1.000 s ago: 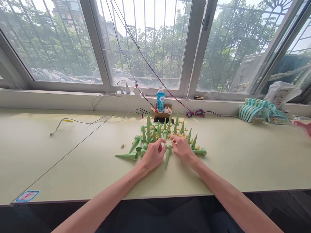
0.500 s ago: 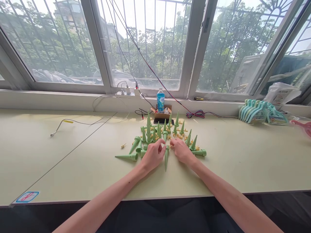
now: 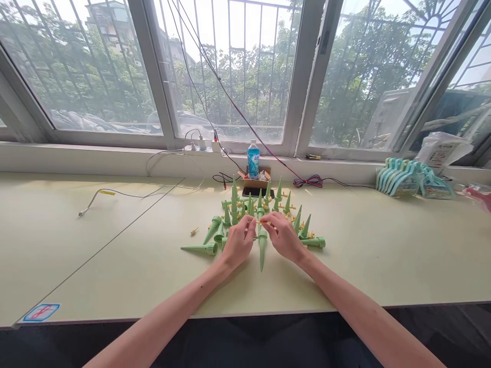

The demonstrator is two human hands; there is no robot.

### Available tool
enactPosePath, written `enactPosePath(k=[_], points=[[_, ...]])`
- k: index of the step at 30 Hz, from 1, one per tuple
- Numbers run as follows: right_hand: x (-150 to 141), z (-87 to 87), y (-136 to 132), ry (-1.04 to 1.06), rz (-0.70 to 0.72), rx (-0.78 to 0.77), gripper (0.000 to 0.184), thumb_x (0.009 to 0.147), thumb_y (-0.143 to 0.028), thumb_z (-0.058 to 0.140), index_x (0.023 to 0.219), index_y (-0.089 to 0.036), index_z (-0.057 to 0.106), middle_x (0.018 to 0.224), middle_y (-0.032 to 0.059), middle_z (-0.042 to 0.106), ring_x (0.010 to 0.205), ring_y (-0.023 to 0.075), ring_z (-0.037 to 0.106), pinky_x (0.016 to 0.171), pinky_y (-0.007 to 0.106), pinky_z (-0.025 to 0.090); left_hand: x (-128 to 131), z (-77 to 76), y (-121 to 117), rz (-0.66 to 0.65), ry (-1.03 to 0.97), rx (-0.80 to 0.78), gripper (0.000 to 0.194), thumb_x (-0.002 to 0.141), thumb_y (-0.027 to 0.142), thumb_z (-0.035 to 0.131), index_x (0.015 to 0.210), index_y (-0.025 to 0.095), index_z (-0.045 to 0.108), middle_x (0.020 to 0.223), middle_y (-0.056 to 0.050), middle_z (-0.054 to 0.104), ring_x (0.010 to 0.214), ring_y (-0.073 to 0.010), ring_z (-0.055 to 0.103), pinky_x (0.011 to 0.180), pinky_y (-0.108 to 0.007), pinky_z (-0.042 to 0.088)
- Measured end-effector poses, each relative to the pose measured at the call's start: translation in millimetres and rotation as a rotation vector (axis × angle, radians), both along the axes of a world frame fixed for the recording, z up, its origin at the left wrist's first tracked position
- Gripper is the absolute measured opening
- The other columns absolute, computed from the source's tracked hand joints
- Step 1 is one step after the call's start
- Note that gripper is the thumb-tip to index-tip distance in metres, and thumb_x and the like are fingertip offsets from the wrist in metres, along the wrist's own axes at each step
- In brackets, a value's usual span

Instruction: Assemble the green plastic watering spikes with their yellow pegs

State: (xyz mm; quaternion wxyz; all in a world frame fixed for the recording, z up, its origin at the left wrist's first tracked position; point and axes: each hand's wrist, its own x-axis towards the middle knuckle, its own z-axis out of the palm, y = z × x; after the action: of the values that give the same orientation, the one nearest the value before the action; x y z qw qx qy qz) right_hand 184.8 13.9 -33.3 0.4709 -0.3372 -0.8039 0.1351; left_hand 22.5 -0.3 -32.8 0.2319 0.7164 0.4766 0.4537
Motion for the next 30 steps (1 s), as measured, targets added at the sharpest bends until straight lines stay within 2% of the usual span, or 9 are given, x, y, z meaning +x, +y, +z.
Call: enactPosePath(k=[5, 10, 15, 22, 26, 30], points=[[0.2, 0.2, -1.7, 0.0, 0.04, -0.025, 0.02, 0.096, -0.019, 0.043, 0.1, -0.021, 0.063, 0.094, 0.0068, 0.058, 0.08, 0.0165, 0.056, 0.064, 0.026, 0.047, -0.1, -1.2, 1.7, -0.038, -0.029, -0.025, 0.03, 0.095, 0.041, 0.038, 0.078, 0.019, 0.049, 0.066, 0.004, 0.053, 0.049, -0.009, 0.041, 0.05, -0.022, 0.033], [0.0, -1.1, -1.2, 0.011, 0.045, -0.062, 0.012, 0.094, -0.022, 0.049, 0.097, -0.02, 0.061, 0.092, 0.0046, 0.059, 0.067, 0.0123, 0.053, 0.059, 0.024, 0.046, -0.9, -3.2, 3.2, -0.069, -0.077, -0.046, 0.03, 0.095, 0.042, 0.039, 0.076, 0.019, 0.047, 0.065, 0.004, 0.05, 0.049, -0.0084, 0.04, 0.05, -0.022, 0.033], [-1.0, -3.3, 0.8, 0.046, 0.007, -0.077, 0.014, 0.094, -0.026, 0.049, 0.088, -0.019, 0.06, 0.082, 0.0035, 0.06, 0.07, 0.0139, 0.054, 0.058, 0.023, 0.045, -0.6, -3.0, 3.3, -0.094, -0.066, -0.054, 0.033, 0.095, 0.043, 0.038, 0.073, 0.019, 0.045, 0.065, 0.004, 0.05, 0.049, -0.0082, 0.039, 0.05, -0.022, 0.034], [0.8, -0.6, 2.4, 0.186, -0.165, -0.088, 0.02, 0.095, -0.032, 0.046, 0.084, -0.018, 0.057, 0.073, 0.0026, 0.059, 0.063, 0.0141, 0.052, 0.057, 0.024, 0.045, 0.2, -1.8, 0.9, -0.058, 0.004, -0.034, 0.024, 0.094, 0.038, 0.04, 0.087, 0.019, 0.053, 0.067, 0.003, 0.052, 0.051, -0.0094, 0.042, 0.052, -0.022, 0.034], [0.8, 1.0, 1.7, 0.179, -0.186, -0.075, 0.021, 0.095, -0.033, 0.045, 0.082, -0.019, 0.055, 0.073, 0.0023, 0.058, 0.061, 0.0138, 0.051, 0.058, 0.025, 0.045, 0.3, -2.8, -0.7, -0.076, 0.141, -0.003, 0.025, 0.09, 0.038, 0.049, 0.104, 0.019, 0.056, 0.068, 0.003, 0.055, 0.052, -0.0107, 0.045, 0.056, -0.024, 0.038], [0.3, 1.5, 0.8, 0.169, -0.192, -0.073, 0.021, 0.095, -0.033, 0.045, 0.083, -0.019, 0.055, 0.072, 0.0021, 0.058, 0.061, 0.0141, 0.052, 0.059, 0.025, 0.045, 0.0, -6.0, 0.2, -0.097, 0.267, -0.01, 0.031, 0.087, 0.038, 0.052, 0.108, 0.018, 0.059, 0.065, 0.002, 0.057, 0.059, -0.0143, 0.053, 0.063, -0.026, 0.042]])
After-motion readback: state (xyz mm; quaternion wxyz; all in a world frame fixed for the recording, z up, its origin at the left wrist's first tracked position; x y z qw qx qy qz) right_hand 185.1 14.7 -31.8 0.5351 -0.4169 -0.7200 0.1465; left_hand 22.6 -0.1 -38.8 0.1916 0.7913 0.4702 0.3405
